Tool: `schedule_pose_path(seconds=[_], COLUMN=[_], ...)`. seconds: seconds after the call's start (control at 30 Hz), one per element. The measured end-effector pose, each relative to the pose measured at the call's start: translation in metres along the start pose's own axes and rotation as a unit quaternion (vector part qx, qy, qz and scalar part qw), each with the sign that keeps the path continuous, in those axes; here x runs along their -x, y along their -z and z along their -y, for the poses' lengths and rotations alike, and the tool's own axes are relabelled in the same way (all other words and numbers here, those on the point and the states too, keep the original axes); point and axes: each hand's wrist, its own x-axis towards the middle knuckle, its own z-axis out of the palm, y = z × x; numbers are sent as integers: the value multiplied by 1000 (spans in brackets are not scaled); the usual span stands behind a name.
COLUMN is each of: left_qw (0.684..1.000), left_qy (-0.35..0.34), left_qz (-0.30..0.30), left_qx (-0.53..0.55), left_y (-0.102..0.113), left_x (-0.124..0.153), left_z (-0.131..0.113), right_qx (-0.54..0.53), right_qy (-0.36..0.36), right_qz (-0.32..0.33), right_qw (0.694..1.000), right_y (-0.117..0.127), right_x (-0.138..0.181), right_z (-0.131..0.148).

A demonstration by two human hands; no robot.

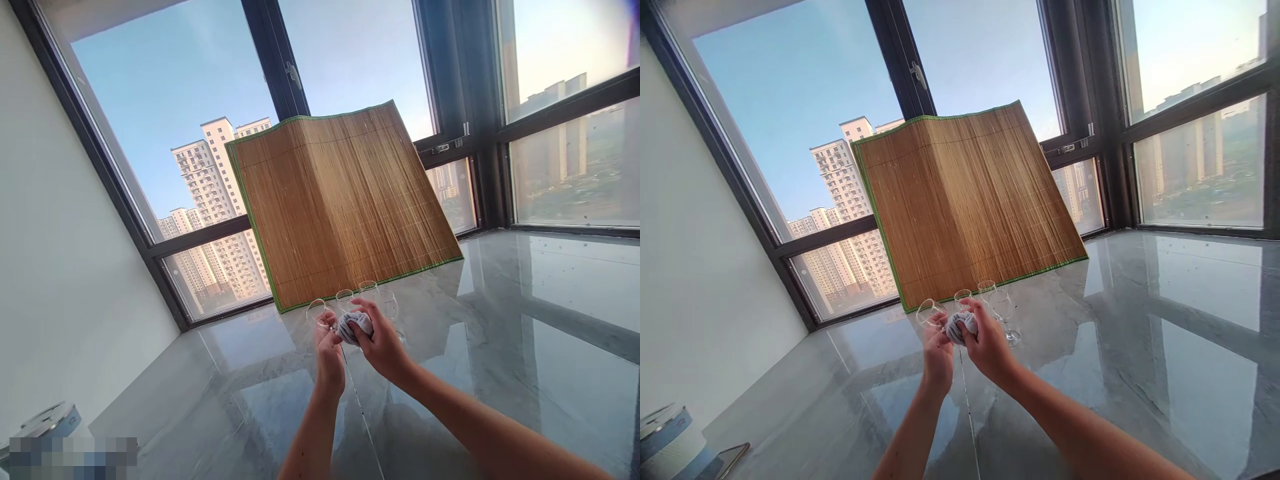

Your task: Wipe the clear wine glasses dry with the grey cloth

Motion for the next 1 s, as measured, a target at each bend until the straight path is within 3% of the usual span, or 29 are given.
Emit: schedule_pose_path(seconds=[0.1,0.17,0.23,0.3,0.43,0.5,0.6,0.7,0.8,0.9,1.0], left_qw=[990,967,920,854,731,695,670,676,720,805,914], left_qy=[-72,-114,-160,-221,-334,-356,-360,-347,-320,-253,-146], left_qz=[-36,-67,-100,-108,-41,-26,-37,-49,-54,-94,-163], left_qx=[-118,-220,-343,-459,-593,-624,-648,-648,-614,-529,-342], left_y=[3,6,11,15,21,21,19,16,15,17,20], left_x=[-1,-2,-3,-3,-3,-2,0,2,3,-2,-12], left_z=[-1,-2,-3,-4,-8,-11,-13,-13,-10,-6,-10], right_qx=[-3,-1,3,11,37,59,83,49,-19,-72,-68], right_qy=[18,27,33,41,51,46,17,-27,-52,-42,-27], right_qz=[-15,-30,-55,-69,-46,-29,5,30,49,32,-28], right_qw=[1000,999,998,997,997,997,996,998,997,996,997], right_y=[1,2,3,4,7,7,6,5,6,8,10], right_x=[0,0,0,0,-3,-4,-5,-6,-8,-10,-11], right_z=[1,2,2,1,-2,-3,-1,3,5,5,4])
